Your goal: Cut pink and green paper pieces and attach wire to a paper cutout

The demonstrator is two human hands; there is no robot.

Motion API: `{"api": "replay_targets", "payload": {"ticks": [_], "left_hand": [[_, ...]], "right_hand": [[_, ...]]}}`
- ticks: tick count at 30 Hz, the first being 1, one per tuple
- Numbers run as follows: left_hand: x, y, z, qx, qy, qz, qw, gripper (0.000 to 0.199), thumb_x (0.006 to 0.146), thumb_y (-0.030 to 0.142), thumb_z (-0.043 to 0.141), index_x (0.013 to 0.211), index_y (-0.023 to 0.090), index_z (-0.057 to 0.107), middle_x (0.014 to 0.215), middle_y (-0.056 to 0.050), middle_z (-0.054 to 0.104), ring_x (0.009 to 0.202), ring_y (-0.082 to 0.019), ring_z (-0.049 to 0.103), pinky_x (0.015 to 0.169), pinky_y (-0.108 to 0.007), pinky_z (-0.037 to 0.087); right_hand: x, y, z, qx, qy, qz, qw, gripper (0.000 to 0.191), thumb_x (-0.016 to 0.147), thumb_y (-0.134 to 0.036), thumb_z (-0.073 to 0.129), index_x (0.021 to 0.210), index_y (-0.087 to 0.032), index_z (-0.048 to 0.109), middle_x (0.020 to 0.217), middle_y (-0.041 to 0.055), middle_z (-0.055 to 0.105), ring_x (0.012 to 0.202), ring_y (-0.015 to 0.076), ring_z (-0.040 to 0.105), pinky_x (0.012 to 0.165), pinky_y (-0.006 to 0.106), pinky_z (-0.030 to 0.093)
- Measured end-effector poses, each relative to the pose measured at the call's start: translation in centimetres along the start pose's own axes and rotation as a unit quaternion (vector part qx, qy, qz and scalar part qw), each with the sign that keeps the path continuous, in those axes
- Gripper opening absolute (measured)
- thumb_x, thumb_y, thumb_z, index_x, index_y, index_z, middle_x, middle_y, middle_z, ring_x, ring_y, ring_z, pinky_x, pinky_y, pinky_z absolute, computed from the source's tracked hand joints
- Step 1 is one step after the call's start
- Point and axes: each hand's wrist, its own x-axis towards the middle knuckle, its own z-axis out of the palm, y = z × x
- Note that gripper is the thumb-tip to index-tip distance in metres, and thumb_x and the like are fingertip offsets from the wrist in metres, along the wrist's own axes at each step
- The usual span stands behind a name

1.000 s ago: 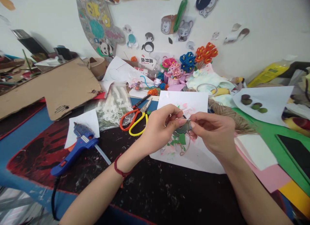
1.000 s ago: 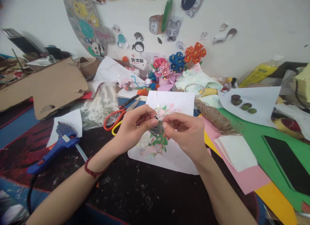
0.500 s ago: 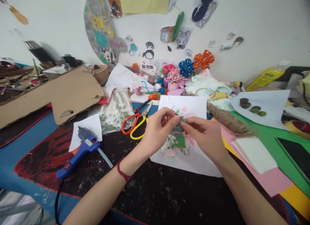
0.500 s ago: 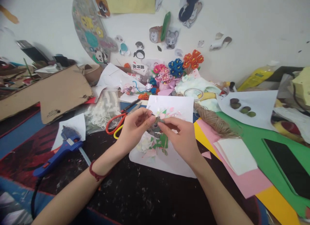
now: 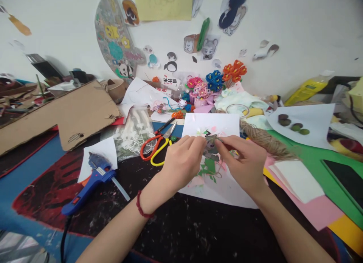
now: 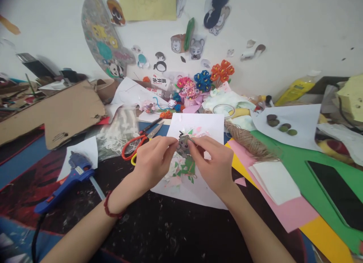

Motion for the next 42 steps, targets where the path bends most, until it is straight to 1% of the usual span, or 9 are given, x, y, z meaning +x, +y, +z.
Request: {"api": "replay_targets", "payload": {"ticks": [4,9,16,20,26,33,42], "left_hand": [[-0.19,0.41,0.15,-0.01,0.013,0.018,1.0,0.013,0.091,0.012,0.05,0.08,0.016,0.056,0.058,0.002,0.049,0.055,-0.011,0.043,0.053,-0.024,0.037],[-0.32,0.36,0.19,-0.024,0.022,0.015,0.999,0.011,0.09,0.011,0.051,0.081,0.016,0.056,0.06,0.002,0.05,0.056,-0.011,0.044,0.053,-0.024,0.038],[-0.52,0.32,0.23,-0.024,0.022,0.03,0.999,0.011,0.09,0.011,0.049,0.082,0.017,0.054,0.06,0.003,0.05,0.056,-0.01,0.043,0.053,-0.024,0.036],[-0.62,0.45,0.15,-0.019,0.026,0.034,0.999,0.012,0.089,0.01,0.05,0.081,0.017,0.054,0.059,0.003,0.049,0.055,-0.011,0.042,0.053,-0.025,0.035],[-0.62,0.64,-0.08,-0.016,0.023,0.047,0.998,0.01,0.088,0.01,0.052,0.081,0.016,0.055,0.058,0.002,0.048,0.055,-0.011,0.041,0.052,-0.026,0.034],[-0.58,0.64,0.06,-0.011,0.021,0.038,0.999,0.012,0.09,0.011,0.05,0.081,0.017,0.055,0.058,0.002,0.048,0.055,-0.011,0.042,0.052,-0.026,0.034],[-0.72,0.71,0.14,-0.012,0.021,0.032,0.999,0.01,0.09,0.011,0.049,0.083,0.017,0.055,0.06,0.002,0.051,0.056,-0.011,0.046,0.053,-0.025,0.037]], "right_hand": [[-0.05,-0.21,0.0,-0.033,0.022,-0.064,0.997,0.008,0.084,-0.012,0.063,0.077,-0.017,0.065,0.064,-0.0003,0.062,0.057,0.0106,0.054,0.056,0.025,0.041],[-0.17,-0.5,-0.03,-0.068,0.037,-0.102,0.992,0.01,0.084,-0.012,0.062,0.079,-0.018,0.067,0.062,-0.0017,0.061,0.053,0.0097,0.052,0.052,0.024,0.041],[-0.26,-0.54,-0.17,-0.099,0.031,-0.107,0.989,0.012,0.087,-0.015,0.059,0.085,-0.022,0.068,0.066,-0.0001,0.065,0.055,0.0117,0.057,0.053,0.025,0.044],[-0.3,-0.56,-0.24,-0.105,0.035,-0.108,0.988,0.011,0.087,-0.014,0.059,0.086,-0.022,0.068,0.068,0.0005,0.068,0.057,0.012,0.059,0.054,0.025,0.045],[-0.26,-0.75,-0.25,-0.105,0.037,-0.105,0.988,0.011,0.086,-0.013,0.06,0.083,-0.021,0.067,0.064,-0.0001,0.065,0.054,0.0117,0.055,0.052,0.025,0.043],[-0.42,-0.52,-0.23,-0.102,0.043,-0.119,0.987,0.012,0.086,-0.013,0.061,0.087,-0.022,0.068,0.067,0.0002,0.067,0.054,0.0114,0.056,0.052,0.025,0.045],[-0.43,-0.59,-0.31,-0.114,0.045,-0.126,0.984,0.013,0.085,-0.013,0.061,0.088,-0.023,0.068,0.066,-0.0001,0.067,0.054,0.0117,0.056,0.052,0.025,0.045]]}}
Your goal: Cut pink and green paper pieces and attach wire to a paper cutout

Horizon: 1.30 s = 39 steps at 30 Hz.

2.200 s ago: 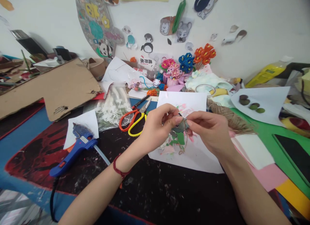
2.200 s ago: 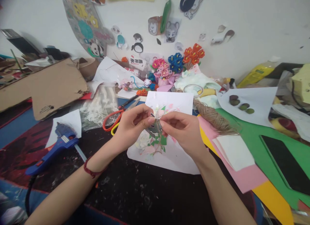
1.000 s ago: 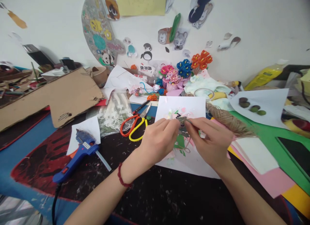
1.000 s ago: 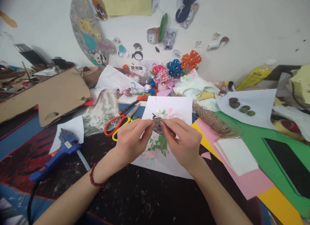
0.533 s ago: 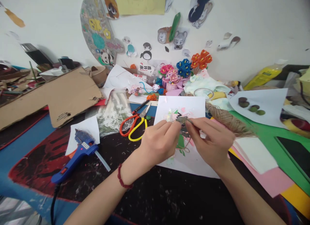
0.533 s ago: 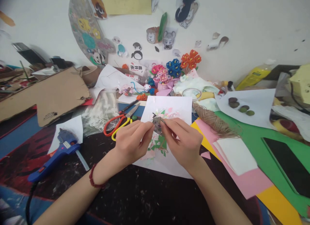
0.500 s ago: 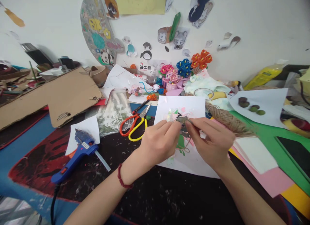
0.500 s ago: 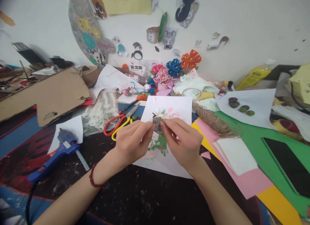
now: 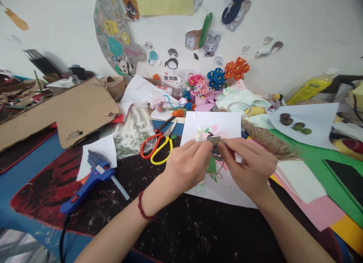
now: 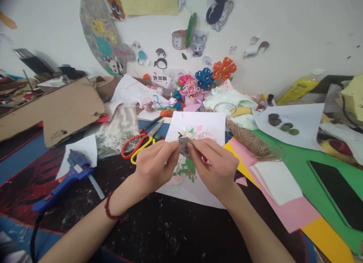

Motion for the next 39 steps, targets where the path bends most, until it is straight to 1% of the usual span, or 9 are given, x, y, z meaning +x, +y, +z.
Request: {"api": "replay_targets", "payload": {"ticks": [7,12,15,19,22,26,30,33,39], "left_hand": [[0.0,0.1,-0.1,-0.012,0.003,-0.001,1.0,0.01,0.09,0.011,0.05,0.082,0.017,0.054,0.059,0.002,0.052,0.056,-0.011,0.046,0.054,-0.024,0.038],[-0.1,0.2,-0.1,-0.011,-0.008,-0.006,1.0,0.014,0.091,0.011,0.048,0.079,0.017,0.053,0.06,0.001,0.052,0.057,-0.01,0.047,0.053,-0.025,0.036],[-0.2,0.3,-0.1,-0.001,-0.013,-0.003,1.0,0.018,0.09,0.011,0.047,0.074,0.017,0.052,0.058,0.002,0.049,0.054,-0.01,0.043,0.051,-0.026,0.033],[-0.2,0.7,-0.2,-0.002,-0.018,-0.013,1.0,0.018,0.09,0.011,0.047,0.073,0.017,0.052,0.057,0.001,0.049,0.053,-0.01,0.042,0.05,-0.026,0.032],[-0.2,1.0,-0.3,-0.037,-0.025,-0.03,0.999,0.018,0.09,0.011,0.045,0.075,0.017,0.053,0.057,0.001,0.05,0.052,-0.01,0.042,0.049,-0.025,0.033],[-0.1,1.5,-0.5,-0.119,-0.026,-0.084,0.989,0.016,0.09,0.014,0.047,0.075,0.016,0.053,0.055,0.004,0.045,0.049,-0.008,0.038,0.048,-0.023,0.031],[0.1,1.6,-0.8,-0.176,-0.031,-0.114,0.977,0.013,0.09,0.014,0.049,0.077,0.016,0.052,0.054,0.007,0.04,0.047,-0.006,0.034,0.047,-0.021,0.03],[0.2,1.2,-0.9,-0.166,-0.043,-0.086,0.982,0.015,0.09,0.014,0.048,0.076,0.016,0.052,0.054,0.006,0.04,0.047,-0.007,0.034,0.047,-0.022,0.029],[0.2,0.5,-1.0,-0.05,-0.042,0.048,0.997,0.019,0.087,0.007,0.044,0.071,0.016,0.05,0.055,0.003,0.044,0.049,-0.01,0.037,0.047,-0.027,0.026]], "right_hand": [[0.0,-0.1,0.0,-0.002,0.005,-0.005,1.0,0.013,0.085,-0.012,0.061,0.086,-0.022,0.069,0.065,-0.0001,0.066,0.053,0.0113,0.055,0.052,0.025,0.045],[0.0,0.0,0.1,-0.008,0.01,-0.023,1.0,0.013,0.084,-0.012,0.062,0.088,-0.022,0.07,0.066,0.0003,0.068,0.052,0.0116,0.058,0.053,0.025,0.047],[-0.2,0.2,0.2,-0.027,0.015,-0.049,0.998,0.014,0.084,-0.013,0.062,0.091,-0.023,0.07,0.069,0.0011,0.071,0.056,0.0132,0.063,0.056,0.025,0.05],[-0.4,0.4,0.2,-0.078,0.031,-0.11,0.99,0.018,0.083,-0.011,0.064,0.095,-0.023,0.069,0.072,0.0025,0.073,0.062,0.0163,0.069,0.058,0.026,0.053],[-0.4,0.4,0.2,-0.102,0.041,-0.148,0.983,0.018,0.082,-0.011,0.064,0.096,-0.022,0.07,0.072,0.0039,0.074,0.063,0.0172,0.07,0.058,0.026,0.054],[-0.3,0.4,0.2,-0.116,0.048,-0.183,0.975,0.016,0.079,-0.007,0.067,0.09,-0.018,0.07,0.066,0.0046,0.072,0.058,0.0159,0.068,0.055,0.025,0.053],[-0.2,0.4,0.2,-0.128,0.062,-0.195,0.97,0.013,0.079,-0.007,0.066,0.083,-0.019,0.069,0.062,0.0026,0.071,0.055,0.0146,0.066,0.053,0.024,0.052],[-0.2,0.3,0.1,-0.122,0.058,-0.198,0.971,0.013,0.079,-0.007,0.067,0.081,-0.02,0.068,0.062,0.0017,0.07,0.054,0.0139,0.065,0.052,0.024,0.052],[-0.3,0.5,-0.3,-0.076,0.03,-0.182,0.98,0.016,0.08,-0.006,0.066,0.088,-0.02,0.068,0.066,0.0018,0.071,0.057,0.0137,0.065,0.053,0.024,0.051]]}}
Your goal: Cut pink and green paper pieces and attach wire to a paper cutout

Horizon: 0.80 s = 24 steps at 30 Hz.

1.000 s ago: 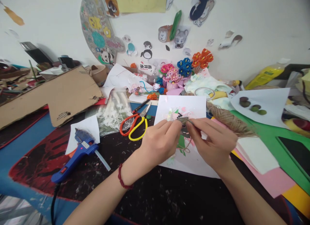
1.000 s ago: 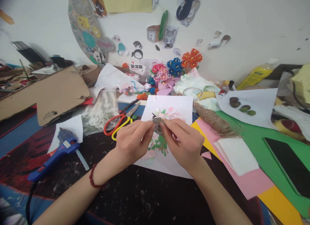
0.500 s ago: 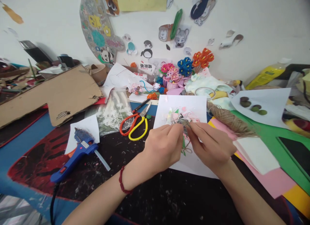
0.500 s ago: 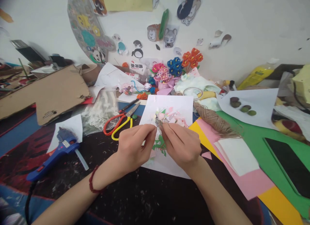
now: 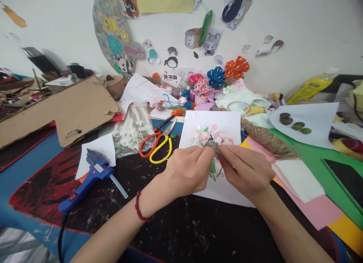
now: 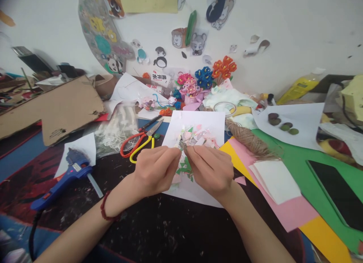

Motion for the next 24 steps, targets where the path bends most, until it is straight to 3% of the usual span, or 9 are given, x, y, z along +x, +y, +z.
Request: {"api": "replay_targets", "payload": {"ticks": [5,11,15,20,24], "left_hand": [[0.1,0.0,-0.1,0.038,0.015,0.032,0.999,0.022,0.086,0.006,0.044,0.067,0.016,0.048,0.054,0.002,0.045,0.048,-0.01,0.036,0.045,-0.029,0.023],[0.4,0.0,0.0,-0.02,0.058,-0.044,0.997,0.013,0.088,0.01,0.047,0.079,0.015,0.055,0.055,0.003,0.05,0.05,-0.01,0.042,0.048,-0.023,0.036],[0.3,0.0,0.2,-0.011,0.061,-0.051,0.997,0.012,0.087,0.009,0.048,0.08,0.015,0.055,0.056,0.002,0.051,0.051,-0.009,0.045,0.049,-0.022,0.036],[0.4,0.1,0.1,-0.025,0.081,-0.069,0.994,0.01,0.088,0.01,0.051,0.081,0.015,0.056,0.059,0.002,0.053,0.054,-0.009,0.047,0.052,-0.022,0.038],[1.1,-0.4,-0.4,-0.083,0.106,-0.128,0.982,0.006,0.089,0.017,0.058,0.086,0.017,0.063,0.088,-0.005,0.062,0.073,-0.012,0.055,0.064,-0.025,0.045]], "right_hand": [[-0.3,-0.1,0.2,0.048,0.021,0.021,0.998,0.018,0.08,-0.006,0.066,0.092,-0.02,0.068,0.068,0.0008,0.07,0.06,0.0136,0.065,0.056,0.024,0.052],[-0.1,-0.8,0.5,0.165,-0.009,0.219,0.961,0.013,0.082,-0.011,0.066,0.09,-0.021,0.068,0.077,0.0007,0.07,0.066,0.0126,0.062,0.06,0.026,0.05],[0.2,-0.8,0.6,0.213,-0.018,0.295,0.931,0.007,0.083,-0.014,0.066,0.083,-0.021,0.067,0.073,-0.001,0.066,0.064,0.0119,0.058,0.059,0.026,0.046],[0.2,-0.7,0.6,0.242,-0.031,0.296,0.924,0.007,0.084,-0.012,0.064,0.085,-0.019,0.066,0.077,0.001,0.065,0.069,0.013,0.059,0.063,0.028,0.046],[0.4,-0.8,0.4,0.238,-0.044,0.277,0.93,0.01,0.083,-0.009,0.063,0.085,-0.019,0.066,0.077,0.0005,0.065,0.07,0.0121,0.058,0.063,0.026,0.046]]}}
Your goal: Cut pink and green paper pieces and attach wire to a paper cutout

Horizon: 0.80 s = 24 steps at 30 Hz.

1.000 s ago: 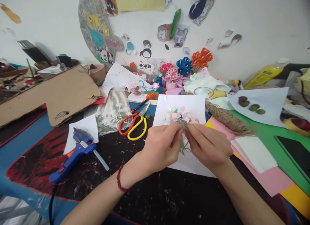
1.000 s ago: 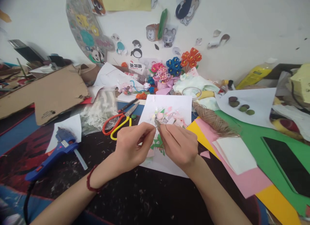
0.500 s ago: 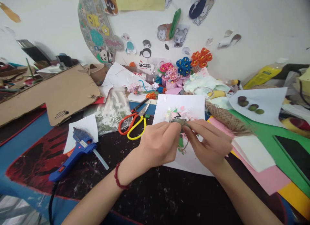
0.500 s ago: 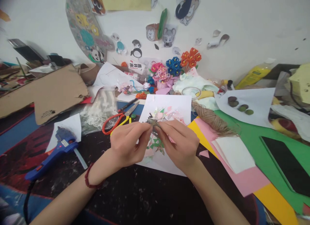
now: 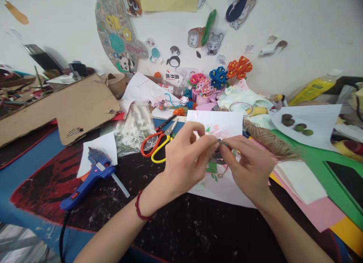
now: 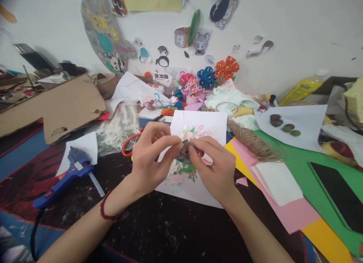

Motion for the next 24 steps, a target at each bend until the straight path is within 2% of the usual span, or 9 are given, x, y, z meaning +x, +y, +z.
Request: {"api": "replay_targets", "payload": {"ticks": [2,5,10,13,15,18,21,24], "left_hand": [[0.4,-0.2,-0.2,-0.055,-0.024,-0.022,0.998,0.006,0.088,0.018,0.059,0.085,0.017,0.064,0.095,-0.007,0.064,0.081,-0.013,0.058,0.07,-0.027,0.048],[0.5,-0.4,-0.2,-0.13,-0.057,-0.036,0.989,0.01,0.088,0.013,0.057,0.081,0.016,0.063,0.083,-0.004,0.067,0.08,-0.013,0.06,0.071,-0.026,0.051],[0.3,0.0,0.1,-0.159,-0.015,-0.049,0.986,0.013,0.087,0.009,0.057,0.08,0.017,0.066,0.083,-0.005,0.07,0.079,-0.013,0.064,0.071,-0.025,0.054],[0.2,0.3,0.4,-0.179,-0.002,-0.081,0.98,0.012,0.087,0.011,0.06,0.078,0.015,0.067,0.08,-0.005,0.07,0.078,-0.013,0.065,0.069,-0.025,0.054],[0.0,0.5,0.6,-0.174,0.005,-0.077,0.982,0.011,0.086,0.01,0.06,0.078,0.015,0.067,0.08,-0.005,0.07,0.079,-0.013,0.065,0.07,-0.025,0.054],[-0.2,0.5,1.0,-0.137,0.015,-0.038,0.99,0.012,0.087,0.008,0.059,0.082,0.016,0.067,0.085,-0.006,0.071,0.08,-0.014,0.065,0.071,-0.027,0.054],[-0.4,0.4,1.2,-0.097,0.015,-0.001,0.995,0.012,0.087,0.009,0.058,0.087,0.017,0.067,0.089,-0.006,0.072,0.081,-0.014,0.064,0.07,-0.027,0.053],[-0.5,0.3,1.0,-0.06,0.017,0.0,0.998,0.01,0.087,0.009,0.057,0.087,0.016,0.065,0.091,-0.006,0.071,0.083,-0.014,0.065,0.074,-0.026,0.053]], "right_hand": [[0.0,0.0,-0.1,-0.004,-0.005,-0.011,1.0,0.011,0.083,-0.009,0.062,0.086,-0.019,0.066,0.078,0.0003,0.065,0.071,0.0118,0.059,0.064,0.026,0.046],[-0.1,0.2,-0.1,0.003,0.0,0.004,1.0,0.01,0.084,-0.011,0.062,0.086,-0.02,0.066,0.08,-0.0002,0.066,0.073,0.012,0.06,0.067,0.026,0.048],[-0.3,0.7,0.3,0.11,0.0,0.162,0.981,0.007,0.086,-0.025,0.063,0.091,-0.024,0.069,0.079,-0.002,0.068,0.067,0.0109,0.061,0.06,0.023,0.051],[-0.4,0.5,0.5,0.152,0.007,0.201,0.968,0.01,0.086,-0.03,0.064,0.089,-0.024,0.07,0.075,-0.0023,0.067,0.063,0.0108,0.06,0.055,0.022,0.049],[-0.4,0.3,0.5,0.127,0.023,0.2,0.971,0.011,0.086,-0.031,0.065,0.084,-0.022,0.07,0.071,-0.0024,0.065,0.061,0.0103,0.057,0.054,0.022,0.047],[-0.7,-0.1,0.5,0.048,0.058,0.179,0.981,0.013,0.085,-0.029,0.066,0.077,-0.019,0.069,0.063,-0.0032,0.061,0.056,0.009,0.051,0.051,0.022,0.042],[-1.0,-0.3,0.4,-0.011,0.076,0.145,0.986,0.012,0.086,-0.028,0.064,0.078,-0.019,0.069,0.062,-0.0035,0.06,0.052,0.0084,0.049,0.048,0.022,0.038],[-0.9,-0.4,0.3,-0.057,0.067,0.108,0.99,0.01,0.087,-0.026,0.062,0.081,-0.02,0.068,0.061,-0.0044,0.06,0.049,0.0076,0.048,0.046,0.021,0.037]]}}
